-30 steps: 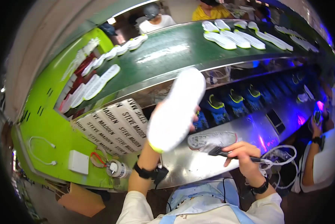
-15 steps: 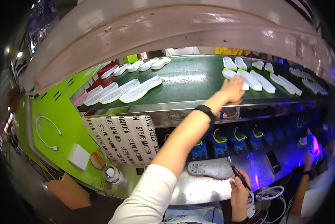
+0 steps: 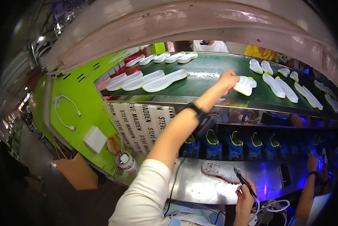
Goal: The recorder is applying glue to the edges of shoe soles using a brush, while also managing shoe components on a conveyor belt in a factory setting.
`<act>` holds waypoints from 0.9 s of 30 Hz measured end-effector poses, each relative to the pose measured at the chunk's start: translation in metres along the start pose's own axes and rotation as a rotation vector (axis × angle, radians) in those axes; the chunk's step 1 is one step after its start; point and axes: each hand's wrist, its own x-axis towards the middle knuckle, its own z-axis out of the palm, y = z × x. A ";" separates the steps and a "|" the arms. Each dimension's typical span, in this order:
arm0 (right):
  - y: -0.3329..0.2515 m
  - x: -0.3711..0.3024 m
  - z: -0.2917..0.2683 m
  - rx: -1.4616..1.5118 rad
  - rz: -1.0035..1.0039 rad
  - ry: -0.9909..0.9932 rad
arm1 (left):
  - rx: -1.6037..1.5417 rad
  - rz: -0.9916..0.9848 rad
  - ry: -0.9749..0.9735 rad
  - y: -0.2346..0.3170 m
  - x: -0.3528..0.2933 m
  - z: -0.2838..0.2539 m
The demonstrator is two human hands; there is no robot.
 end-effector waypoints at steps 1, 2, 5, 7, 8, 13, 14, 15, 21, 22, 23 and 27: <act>0.000 0.001 0.002 -0.023 0.012 -0.002 | -0.058 -0.014 0.043 -0.001 -0.026 -0.014; 0.000 0.001 0.005 -0.005 0.015 -0.011 | -0.160 0.052 0.024 -0.004 -0.058 -0.029; 0.000 -0.001 0.013 0.058 -0.055 -0.110 | -0.398 -0.020 -0.166 -0.030 -0.166 -0.076; 0.001 -0.005 0.021 0.047 -0.045 -0.266 | -0.748 -0.225 -0.273 -0.060 -0.238 -0.092; 0.002 -0.008 0.026 -0.011 -0.048 -0.311 | -0.920 -0.365 -0.273 -0.078 -0.267 -0.093; 0.021 -0.008 0.060 -0.484 0.142 -0.561 | -1.251 -0.730 -0.129 -0.179 -0.367 -0.044; 0.029 -0.002 0.070 -0.586 -0.217 -0.459 | -1.395 -0.591 -0.272 -0.195 -0.376 -0.036; 0.033 -0.006 0.072 -0.650 -0.356 -0.501 | -1.453 -0.552 -0.380 -0.208 -0.381 -0.030; 0.045 -0.016 0.075 -0.691 -0.237 -0.684 | -1.465 -0.640 -0.082 -0.226 -0.383 -0.023; 0.044 -0.018 0.073 -0.585 -0.042 -0.489 | -1.544 -0.463 -0.397 -0.223 -0.382 -0.021; 0.043 -0.020 0.073 -0.535 -0.019 -0.483 | -1.528 -0.440 -0.385 -0.221 -0.377 -0.021; 0.039 -0.027 0.070 -0.864 -0.018 -1.089 | -1.634 -0.573 0.033 -0.209 -0.363 -0.015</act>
